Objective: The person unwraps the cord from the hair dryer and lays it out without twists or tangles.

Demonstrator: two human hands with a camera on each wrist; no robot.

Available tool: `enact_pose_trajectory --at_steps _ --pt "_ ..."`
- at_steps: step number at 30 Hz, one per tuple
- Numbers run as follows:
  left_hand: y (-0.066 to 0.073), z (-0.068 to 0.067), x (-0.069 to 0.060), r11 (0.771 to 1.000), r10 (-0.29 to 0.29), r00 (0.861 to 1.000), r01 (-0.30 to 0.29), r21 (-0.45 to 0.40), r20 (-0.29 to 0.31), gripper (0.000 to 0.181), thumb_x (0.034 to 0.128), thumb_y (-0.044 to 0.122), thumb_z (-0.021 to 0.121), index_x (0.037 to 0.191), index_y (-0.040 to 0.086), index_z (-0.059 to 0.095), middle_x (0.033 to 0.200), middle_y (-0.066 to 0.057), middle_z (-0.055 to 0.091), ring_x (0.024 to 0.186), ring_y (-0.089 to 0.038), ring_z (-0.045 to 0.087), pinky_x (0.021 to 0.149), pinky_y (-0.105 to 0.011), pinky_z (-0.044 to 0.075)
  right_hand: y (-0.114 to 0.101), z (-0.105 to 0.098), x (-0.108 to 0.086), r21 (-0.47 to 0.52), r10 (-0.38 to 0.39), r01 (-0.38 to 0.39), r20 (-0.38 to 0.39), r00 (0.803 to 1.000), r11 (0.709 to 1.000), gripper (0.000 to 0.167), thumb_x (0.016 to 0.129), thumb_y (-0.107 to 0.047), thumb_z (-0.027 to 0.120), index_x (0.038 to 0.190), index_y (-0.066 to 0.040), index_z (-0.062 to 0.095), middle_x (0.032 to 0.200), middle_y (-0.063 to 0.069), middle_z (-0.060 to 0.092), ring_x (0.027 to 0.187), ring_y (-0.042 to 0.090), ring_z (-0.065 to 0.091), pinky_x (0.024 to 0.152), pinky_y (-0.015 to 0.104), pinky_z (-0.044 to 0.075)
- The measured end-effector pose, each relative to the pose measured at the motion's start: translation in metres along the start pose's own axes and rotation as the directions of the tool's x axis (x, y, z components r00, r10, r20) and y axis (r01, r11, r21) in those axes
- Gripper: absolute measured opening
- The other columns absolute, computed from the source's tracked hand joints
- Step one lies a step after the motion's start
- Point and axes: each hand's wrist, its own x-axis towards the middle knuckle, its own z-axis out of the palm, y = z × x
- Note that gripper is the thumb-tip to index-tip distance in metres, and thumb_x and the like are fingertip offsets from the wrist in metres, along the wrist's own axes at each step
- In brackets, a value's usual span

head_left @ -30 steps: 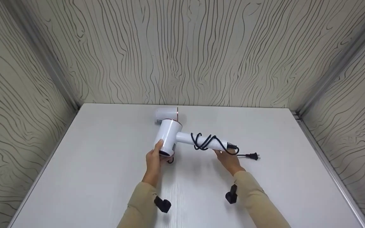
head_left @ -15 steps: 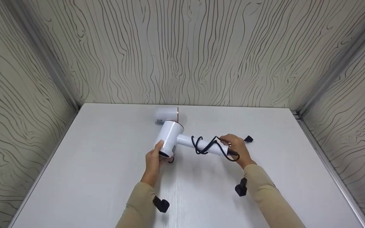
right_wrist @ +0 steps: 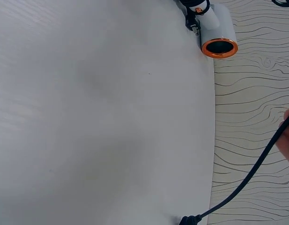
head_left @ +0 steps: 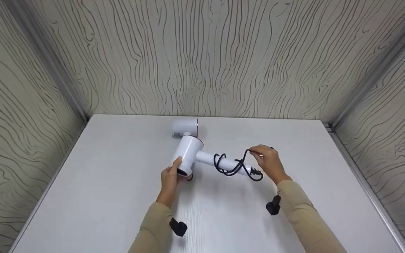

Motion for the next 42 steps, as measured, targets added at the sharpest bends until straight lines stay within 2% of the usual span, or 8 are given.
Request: enact_pose_trajectory --at_steps 12,15,19,23,30,36,42 --pt "-0.006 0.001 0.005 0.999 -0.031 0.997 0.031 0.012 -0.065 0.072 0.0912 0.049 0.054 0.126 -0.015 0.048 0.119 -0.025 0.059 0.088 -0.015 0.065 0.085 -0.032 0.059 0.001 -0.003 -0.008 -0.013 -0.047 0.046 -0.076 0.996 0.999 0.009 0.080 0.006 0.071 0.086 -0.001 0.072 0.079 0.012 0.071 0.073 0.021 0.069 0.063 0.026 0.061" --pt "-0.006 0.000 0.005 0.999 -0.041 0.996 0.040 -0.004 -0.081 0.072 0.0918 0.048 0.053 0.127 -0.015 0.047 0.122 -0.026 0.058 0.091 -0.017 0.066 0.090 -0.035 0.059 0.002 -0.002 -0.011 -0.002 -0.059 0.059 -0.107 0.993 0.998 0.011 0.077 0.008 0.072 0.085 0.000 0.072 0.078 0.013 0.071 0.071 0.022 0.069 0.063 0.021 0.059" --pt "-0.005 0.001 0.004 0.999 -0.040 0.995 0.037 -0.032 -0.093 0.075 0.0928 0.048 0.052 0.131 -0.015 0.043 0.128 -0.029 0.054 0.100 -0.023 0.066 0.095 -0.040 0.057 0.002 -0.001 -0.016 -0.001 -0.069 0.069 -0.144 0.987 0.998 0.015 0.073 0.012 0.074 0.084 0.001 0.072 0.077 0.013 0.071 0.069 0.023 0.069 0.067 0.008 0.054" --pt "-0.004 0.000 0.003 0.999 -0.024 0.995 0.020 -0.039 -0.092 0.075 0.0933 0.049 0.051 0.133 -0.015 0.041 0.131 -0.029 0.052 0.105 -0.026 0.064 0.096 -0.040 0.056 0.003 0.001 -0.021 0.000 -0.068 0.069 -0.181 0.981 0.998 0.018 0.072 0.016 0.072 0.083 0.002 0.072 0.076 0.012 0.071 0.067 0.023 0.068 0.069 0.000 0.049" --pt "-0.003 0.000 0.002 0.998 0.013 0.994 -0.020 -0.067 -0.106 0.069 0.0936 0.045 0.051 0.129 -0.015 0.047 0.126 -0.029 0.055 0.095 -0.020 0.065 0.088 -0.037 0.059 0.004 0.002 -0.028 0.026 -0.039 0.047 -0.237 0.971 0.999 0.021 0.070 0.020 0.071 0.084 0.004 0.071 0.076 0.013 0.070 0.064 0.022 0.065 0.069 -0.004 0.045" --pt "-0.003 0.001 0.003 0.996 -0.004 0.996 -0.004 -0.095 -0.092 0.074 0.0944 0.047 0.050 0.135 -0.014 0.041 0.132 -0.029 0.050 0.106 -0.025 0.064 0.097 -0.040 0.056 0.005 0.002 -0.033 0.034 -0.035 0.045 -0.254 0.967 0.998 0.023 0.069 0.022 0.070 0.084 0.005 0.071 0.077 0.014 0.071 0.066 0.025 0.067 0.073 -0.005 0.045" --pt "0.000 0.000 0.001 0.985 -0.012 0.999 0.003 -0.171 -0.052 0.074 0.0953 0.049 0.048 0.135 -0.013 0.039 0.128 -0.024 0.052 0.097 -0.015 0.064 0.095 -0.034 0.057 0.005 0.004 -0.044 0.040 -0.011 0.021 -0.233 0.972 0.999 0.025 0.066 0.022 0.072 0.083 0.004 0.071 0.077 0.013 0.072 0.069 0.025 0.069 0.076 -0.005 0.045"
